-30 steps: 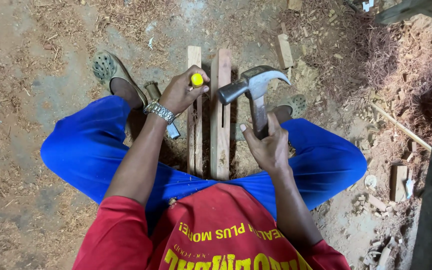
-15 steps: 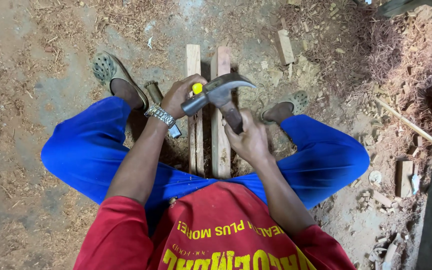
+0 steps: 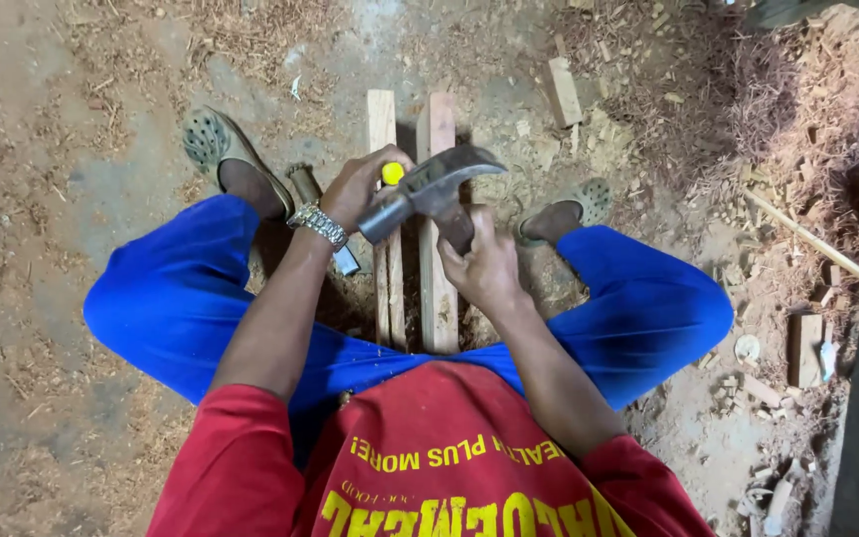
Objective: The person sits on the ground and uses a hammer and a chisel to carve a rectangular slot into a wooden plank. The person repeatedly strikes the chisel to remove wood and deepen the slot.
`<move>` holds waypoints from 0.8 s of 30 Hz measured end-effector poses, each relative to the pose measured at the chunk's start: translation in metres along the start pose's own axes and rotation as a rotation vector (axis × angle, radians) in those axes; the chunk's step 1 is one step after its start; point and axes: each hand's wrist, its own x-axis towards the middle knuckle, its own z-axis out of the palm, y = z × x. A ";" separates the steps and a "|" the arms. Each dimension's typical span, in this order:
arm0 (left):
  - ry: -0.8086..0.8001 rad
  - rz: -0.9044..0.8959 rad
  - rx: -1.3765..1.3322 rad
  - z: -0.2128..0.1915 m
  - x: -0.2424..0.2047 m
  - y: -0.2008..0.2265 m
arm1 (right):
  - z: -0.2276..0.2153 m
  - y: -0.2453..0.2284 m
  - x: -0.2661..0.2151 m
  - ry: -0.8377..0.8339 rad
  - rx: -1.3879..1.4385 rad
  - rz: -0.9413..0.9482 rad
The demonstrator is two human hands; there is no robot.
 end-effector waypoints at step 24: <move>-0.014 0.219 0.651 -0.001 0.013 0.027 | -0.030 -0.026 0.023 0.239 0.086 -0.187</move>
